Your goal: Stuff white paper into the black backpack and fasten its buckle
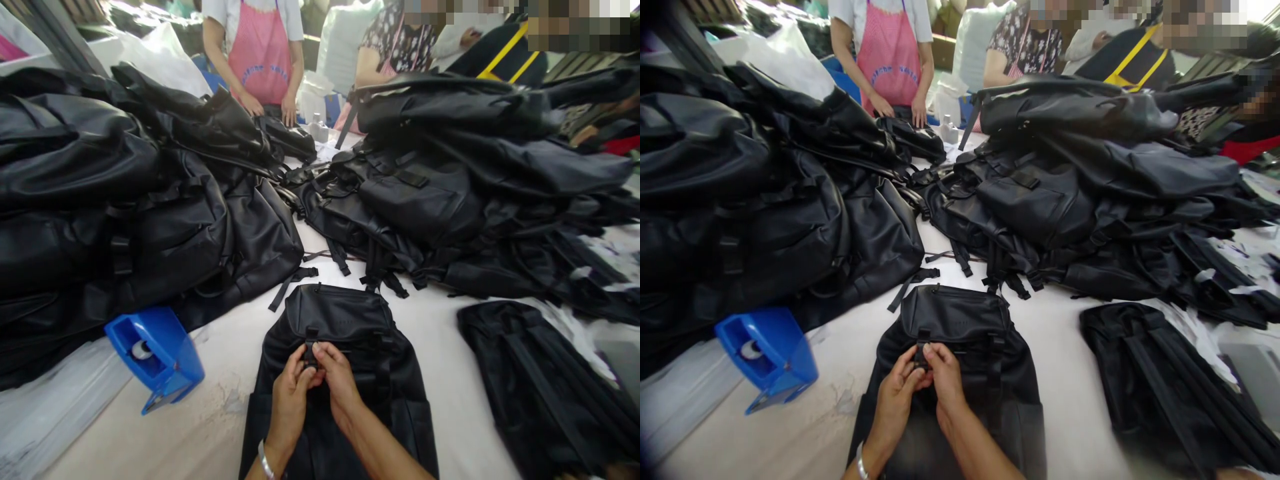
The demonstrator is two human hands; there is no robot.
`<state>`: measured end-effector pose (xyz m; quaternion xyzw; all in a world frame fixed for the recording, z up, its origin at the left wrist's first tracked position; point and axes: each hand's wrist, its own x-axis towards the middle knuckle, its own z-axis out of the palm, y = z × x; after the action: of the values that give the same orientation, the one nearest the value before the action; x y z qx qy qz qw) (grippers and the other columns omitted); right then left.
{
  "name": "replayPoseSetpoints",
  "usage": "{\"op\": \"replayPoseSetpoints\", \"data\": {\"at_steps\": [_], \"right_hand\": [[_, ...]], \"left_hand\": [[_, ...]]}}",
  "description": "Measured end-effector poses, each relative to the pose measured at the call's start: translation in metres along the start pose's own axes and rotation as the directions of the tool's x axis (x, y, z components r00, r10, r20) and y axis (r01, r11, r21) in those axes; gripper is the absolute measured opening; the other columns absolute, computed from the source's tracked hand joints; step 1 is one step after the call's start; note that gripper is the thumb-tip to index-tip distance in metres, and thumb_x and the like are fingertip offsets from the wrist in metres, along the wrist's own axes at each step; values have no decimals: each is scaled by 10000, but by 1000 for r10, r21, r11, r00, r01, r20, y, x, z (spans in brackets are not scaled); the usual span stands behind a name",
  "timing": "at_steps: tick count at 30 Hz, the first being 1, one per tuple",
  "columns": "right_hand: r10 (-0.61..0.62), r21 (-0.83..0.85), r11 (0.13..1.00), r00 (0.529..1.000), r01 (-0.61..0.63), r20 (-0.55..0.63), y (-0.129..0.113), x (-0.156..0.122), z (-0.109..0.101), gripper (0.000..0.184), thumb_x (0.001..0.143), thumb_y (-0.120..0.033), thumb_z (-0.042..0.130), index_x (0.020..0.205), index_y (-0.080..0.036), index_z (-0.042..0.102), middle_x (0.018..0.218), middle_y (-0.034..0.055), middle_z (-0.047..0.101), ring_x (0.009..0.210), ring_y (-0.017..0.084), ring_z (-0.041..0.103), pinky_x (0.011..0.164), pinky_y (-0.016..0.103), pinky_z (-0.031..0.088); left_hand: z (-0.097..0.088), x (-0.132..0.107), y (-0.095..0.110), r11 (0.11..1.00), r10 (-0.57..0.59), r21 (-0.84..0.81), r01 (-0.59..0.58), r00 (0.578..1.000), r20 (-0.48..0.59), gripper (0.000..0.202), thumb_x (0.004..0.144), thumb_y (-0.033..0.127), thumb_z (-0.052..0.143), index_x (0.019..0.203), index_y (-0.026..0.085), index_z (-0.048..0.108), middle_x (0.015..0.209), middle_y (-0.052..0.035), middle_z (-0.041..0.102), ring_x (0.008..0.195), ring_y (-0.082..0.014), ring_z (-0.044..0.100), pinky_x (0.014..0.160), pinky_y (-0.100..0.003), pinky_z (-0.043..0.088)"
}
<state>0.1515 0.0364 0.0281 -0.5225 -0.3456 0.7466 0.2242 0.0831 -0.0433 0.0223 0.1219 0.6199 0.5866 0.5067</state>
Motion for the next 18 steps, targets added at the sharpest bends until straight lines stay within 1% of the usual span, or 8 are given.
{"op": "replayPoseSetpoints", "data": {"at_steps": [5,9,12,15,18], "right_hand": [[18,8,1000,1000,-18,11,-3,0,0,424,645,-522,742,729,-144,569,623,-36,448,548,68,413,464,173,339],[21,-9,1000,1000,-21,8,-5,-1,0,415,657,-521,733,728,-150,561,621,-39,453,549,72,425,465,173,361],[22,-4,1000,1000,-22,11,-1,1,-1,409,656,-510,738,722,-149,558,630,-36,462,560,75,439,473,174,371],[29,23,999,1000,-29,3,7,4,-2,409,664,-514,731,745,-150,562,638,-36,461,554,76,440,476,182,378],[36,48,998,999,-34,-22,13,5,-2,411,667,-513,726,750,-148,557,635,-37,461,543,72,436,474,182,371]], "left_hand": [[-3,5,-10,1000,13,13,-13,1000,4,528,865,436,553,1323,202,433,1000,-54,664,848,-211,678,813,-370,592],[-4,8,-10,1000,-5,13,5,1000,0,520,859,438,563,1302,195,443,911,-34,643,793,-207,677,785,-381,600],[-2,9,-11,1000,-14,-3,14,1000,-5,503,857,434,569,1284,200,443,907,-31,637,785,-208,675,771,-384,601],[4,9,-14,999,-21,-34,20,998,-53,504,854,444,573,1271,194,443,942,-48,646,801,-210,674,767,-364,596],[11,8,-19,999,-36,-19,33,988,-147,508,846,469,575,1261,202,455,1043,-75,656,823,-203,675,778,-340,589]]}}
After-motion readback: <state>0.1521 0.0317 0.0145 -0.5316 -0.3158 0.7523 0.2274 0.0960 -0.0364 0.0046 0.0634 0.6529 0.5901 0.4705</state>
